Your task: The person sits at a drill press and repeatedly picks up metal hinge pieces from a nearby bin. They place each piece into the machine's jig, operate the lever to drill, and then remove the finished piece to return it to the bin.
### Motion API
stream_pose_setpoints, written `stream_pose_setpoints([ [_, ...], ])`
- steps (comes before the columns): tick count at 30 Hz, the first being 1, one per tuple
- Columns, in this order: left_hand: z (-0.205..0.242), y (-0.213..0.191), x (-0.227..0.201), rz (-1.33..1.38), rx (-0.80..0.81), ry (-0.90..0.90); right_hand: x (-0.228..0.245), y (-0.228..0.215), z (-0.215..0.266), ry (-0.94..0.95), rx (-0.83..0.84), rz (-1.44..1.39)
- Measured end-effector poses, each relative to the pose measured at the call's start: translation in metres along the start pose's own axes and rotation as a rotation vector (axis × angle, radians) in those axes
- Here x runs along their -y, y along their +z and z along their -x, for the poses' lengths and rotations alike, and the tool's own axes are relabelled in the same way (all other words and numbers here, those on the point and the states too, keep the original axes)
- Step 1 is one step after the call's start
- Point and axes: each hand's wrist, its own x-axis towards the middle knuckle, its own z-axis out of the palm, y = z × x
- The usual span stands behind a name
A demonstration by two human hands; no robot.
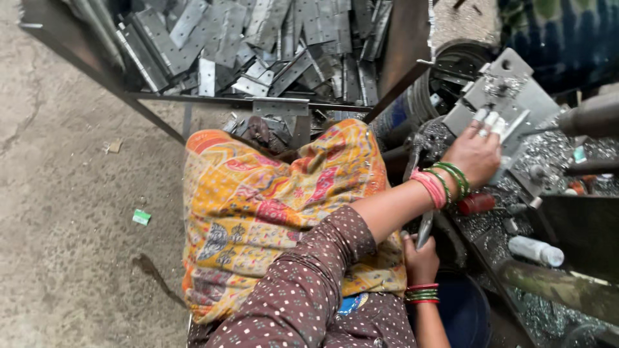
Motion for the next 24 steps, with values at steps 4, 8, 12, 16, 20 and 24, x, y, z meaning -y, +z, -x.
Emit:
stream_pose_setpoints([
  [4,0.014,0.005,-0.002,-0.064,-0.238,0.003,0.001,0.02,0.013,-0.032,-0.03,0.015],
  [8,0.011,0.005,-0.003,0.046,0.09,0.053,0.005,-0.017,-0.013,0.062,0.094,0.114],
  [12,0.024,0.008,-0.002,-0.049,0.022,0.127,0.003,-0.04,-0.014,0.043,0.107,0.041],
  [16,0.023,0.002,0.0,-0.014,0.081,0.15,0.01,-0.002,0.003,0.042,-0.028,-0.006],
  [20,0.024,-0.011,0.002,-0.008,0.043,0.143,0.012,0.018,0.01,0.039,-0.036,-0.132],
  [24,0.017,-0.011,0.001,-0.01,0.126,0.131,0.002,-0.009,-0.003,0.086,0.078,0.095],
])
